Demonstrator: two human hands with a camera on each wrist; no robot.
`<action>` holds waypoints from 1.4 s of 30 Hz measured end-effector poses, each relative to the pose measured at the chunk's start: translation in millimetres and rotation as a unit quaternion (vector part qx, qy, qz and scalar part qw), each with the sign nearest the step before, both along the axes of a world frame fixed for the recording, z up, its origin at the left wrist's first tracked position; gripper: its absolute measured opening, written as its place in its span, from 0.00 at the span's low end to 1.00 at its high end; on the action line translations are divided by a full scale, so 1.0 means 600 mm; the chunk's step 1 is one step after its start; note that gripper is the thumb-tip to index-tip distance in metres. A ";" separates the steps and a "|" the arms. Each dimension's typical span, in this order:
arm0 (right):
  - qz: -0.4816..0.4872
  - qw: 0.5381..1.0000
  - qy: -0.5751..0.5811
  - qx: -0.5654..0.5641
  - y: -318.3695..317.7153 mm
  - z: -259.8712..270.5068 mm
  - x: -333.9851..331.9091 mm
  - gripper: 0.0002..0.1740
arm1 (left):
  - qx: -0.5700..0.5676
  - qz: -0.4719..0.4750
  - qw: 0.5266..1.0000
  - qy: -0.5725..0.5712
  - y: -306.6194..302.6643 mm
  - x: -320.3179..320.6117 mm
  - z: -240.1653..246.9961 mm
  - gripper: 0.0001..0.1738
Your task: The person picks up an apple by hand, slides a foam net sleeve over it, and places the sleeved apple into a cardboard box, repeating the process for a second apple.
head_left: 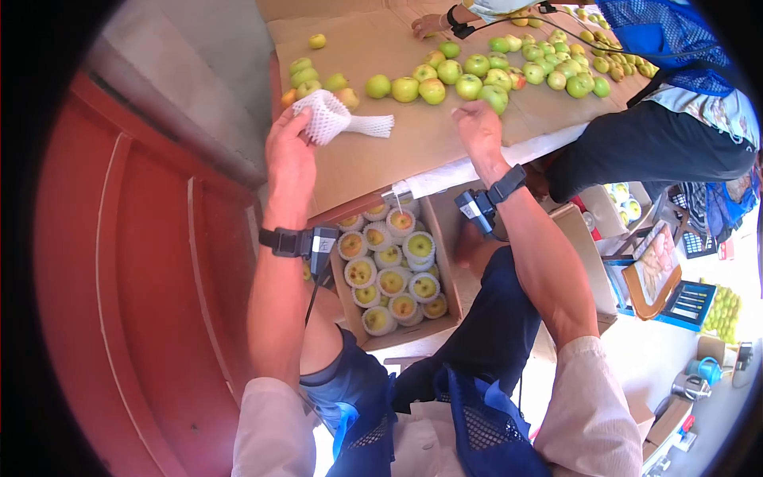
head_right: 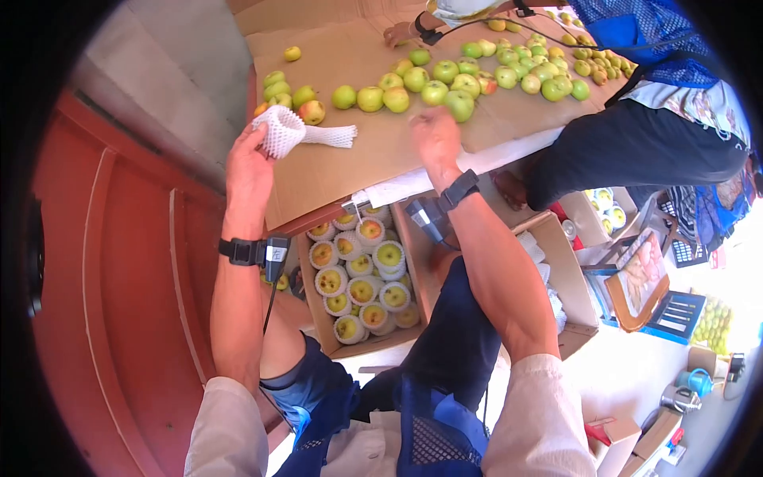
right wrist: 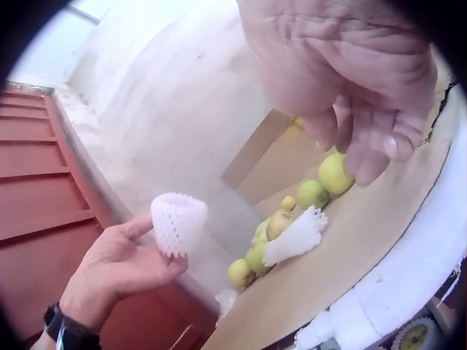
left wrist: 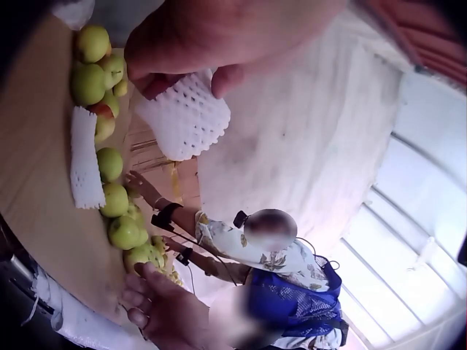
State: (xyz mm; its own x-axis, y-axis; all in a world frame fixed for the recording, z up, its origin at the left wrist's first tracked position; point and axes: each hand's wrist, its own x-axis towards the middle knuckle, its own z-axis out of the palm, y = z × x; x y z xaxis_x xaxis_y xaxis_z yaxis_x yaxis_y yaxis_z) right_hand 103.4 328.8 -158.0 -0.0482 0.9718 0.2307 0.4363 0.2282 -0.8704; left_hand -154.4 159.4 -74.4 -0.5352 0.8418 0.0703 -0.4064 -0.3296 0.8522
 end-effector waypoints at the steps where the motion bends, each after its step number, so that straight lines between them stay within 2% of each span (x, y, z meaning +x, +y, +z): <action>1: -0.004 1.000 -0.003 0.002 0.016 -0.004 0.009 0.22 | 0.002 -0.007 1.000 -0.001 -0.003 0.001 0.003 0.20; 3: -0.141 0.983 -0.024 0.115 0.039 -0.005 0.026 0.30 | 0.008 -0.007 1.000 -0.009 -0.007 0.004 0.007 0.18; 5: -0.165 0.975 -0.028 0.148 0.045 -0.006 0.042 0.31 | 0.014 -0.005 1.000 -0.017 -0.010 0.001 0.008 0.17; 7: -0.188 0.965 -0.031 0.180 0.047 0.002 0.051 0.33 | 0.010 -0.015 1.000 -0.019 -0.011 -0.007 0.007 0.21; 9: -0.141 0.983 -0.065 0.094 0.053 0.009 0.057 0.40 | 0.004 -0.002 1.000 -0.025 -0.010 -0.009 0.006 0.21; 12: -0.081 0.983 -0.057 0.157 0.097 -0.028 0.066 0.42 | 0.003 0.004 0.999 -0.032 -0.013 -0.009 0.009 0.22; 15: -0.062 0.981 -0.061 0.174 0.118 -0.049 0.070 0.44 | 0.008 -0.006 0.999 -0.030 -0.013 -0.006 0.015 0.22; 18: -0.022 0.989 -0.029 0.145 0.129 -0.055 0.074 0.44 | 0.007 -0.014 0.999 -0.032 -0.016 -0.003 0.018 0.22; 19: -0.021 0.989 -0.030 0.144 0.126 -0.052 0.074 0.44 | 0.009 -0.019 0.999 -0.037 -0.015 -0.002 0.019 0.22; 21: -0.002 0.998 0.030 0.050 0.115 -0.036 0.078 0.34 | 0.010 -0.020 0.999 -0.039 -0.014 -0.003 0.018 0.23; 22: 0.000 0.998 0.029 0.051 0.100 -0.019 0.081 0.34 | 0.011 -0.022 0.999 -0.039 -0.015 -0.004 0.017 0.23; 23: 0.115 0.969 0.198 -0.095 0.083 -0.001 0.087 0.33 | 0.012 -0.021 0.999 -0.041 -0.015 -0.005 0.017 0.23; 24: 0.222 0.877 0.354 -0.236 0.066 0.018 0.092 0.31 | 0.018 -0.029 0.999 -0.041 -0.016 -0.006 0.017 0.23; 25: 0.223 0.877 0.353 -0.236 0.049 0.035 0.093 0.31 | 0.023 -0.038 0.998 -0.042 -0.016 -0.006 0.016 0.23; 27: 0.329 0.763 0.464 -0.306 0.024 0.059 0.088 0.29 | 0.023 -0.038 0.998 -0.047 -0.015 -0.007 0.015 0.23; 28: 0.329 0.764 0.464 -0.305 0.020 0.063 0.088 0.29 | 0.021 -0.039 0.998 -0.051 -0.015 -0.007 0.014 0.22; 30: 0.403 0.693 0.500 -0.327 0.015 0.071 0.085 0.29 | 0.026 -0.031 0.998 -0.057 -0.013 -0.005 0.014 0.21; 31: 0.404 0.693 0.500 -0.327 0.013 0.073 0.083 0.29 | 0.030 -0.021 0.997 -0.063 -0.013 -0.004 0.014 0.19; 33: 0.446 0.664 0.506 -0.321 0.006 0.078 0.078 0.30 | 0.031 -0.020 0.997 -0.067 -0.012 -0.003 0.014 0.19; 34: 0.448 0.663 0.506 -0.322 0.003 0.082 0.076 0.30 | 0.032 -0.020 0.997 -0.071 -0.011 -0.003 0.014 0.19; 36: 0.430 0.707 0.467 -0.313 -0.006 0.085 0.070 0.28 | 0.037 -0.021 0.996 -0.075 -0.011 -0.005 0.015 0.19; 37: 0.432 0.704 0.467 -0.316 -0.011 0.083 0.064 0.28 | 0.043 -0.025 0.996 -0.078 -0.010 -0.005 0.016 0.20; 39: 0.402 0.780 0.386 -0.284 -0.023 0.084 0.050 0.29 | 0.043 -0.018 0.995 -0.083 -0.009 -0.009 0.016 0.20; 42: 0.431 0.794 0.340 -0.260 -0.043 0.093 0.038 0.34 | 0.049 -0.012 0.994 -0.096 -0.006 -0.017 0.009 0.23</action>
State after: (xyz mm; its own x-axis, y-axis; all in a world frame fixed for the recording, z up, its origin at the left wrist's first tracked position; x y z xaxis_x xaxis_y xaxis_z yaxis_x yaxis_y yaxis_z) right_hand 126.0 302.9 -102.3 -0.7834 0.6178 0.0675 -0.2993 -0.2798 -0.9122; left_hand -164.6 155.5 -68.8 -0.5262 0.8488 0.0510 -0.5681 -0.3955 0.7217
